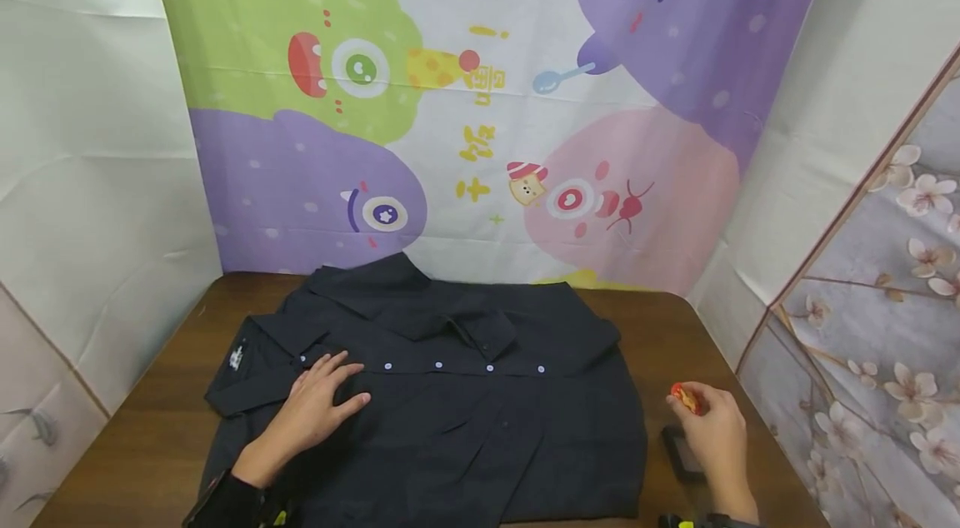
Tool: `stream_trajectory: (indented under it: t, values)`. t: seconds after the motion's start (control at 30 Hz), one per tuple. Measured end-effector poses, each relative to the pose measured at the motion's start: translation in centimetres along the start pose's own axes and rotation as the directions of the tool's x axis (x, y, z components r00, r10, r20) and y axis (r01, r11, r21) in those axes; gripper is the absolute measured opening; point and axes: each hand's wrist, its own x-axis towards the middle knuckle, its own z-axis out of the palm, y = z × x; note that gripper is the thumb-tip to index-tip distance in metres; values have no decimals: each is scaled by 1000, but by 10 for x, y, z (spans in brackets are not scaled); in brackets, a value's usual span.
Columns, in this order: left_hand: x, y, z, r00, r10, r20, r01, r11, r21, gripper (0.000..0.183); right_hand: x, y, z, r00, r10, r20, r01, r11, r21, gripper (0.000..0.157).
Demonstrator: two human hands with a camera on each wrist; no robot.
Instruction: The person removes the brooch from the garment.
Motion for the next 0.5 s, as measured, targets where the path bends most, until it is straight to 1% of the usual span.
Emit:
stream_trajectory:
  t: [0.3, 0.5]
  values:
    - [0, 1, -2, 1000, -1, 5, 1, 1000, -2, 48, -3, 5, -3, 997, 59, 55, -58, 998, -8, 38]
    - [-1, 1, -2, 1000, -4, 6, 4, 1000, -2, 48, -7, 11, -2, 996, 60, 70, -58, 998, -25, 39]
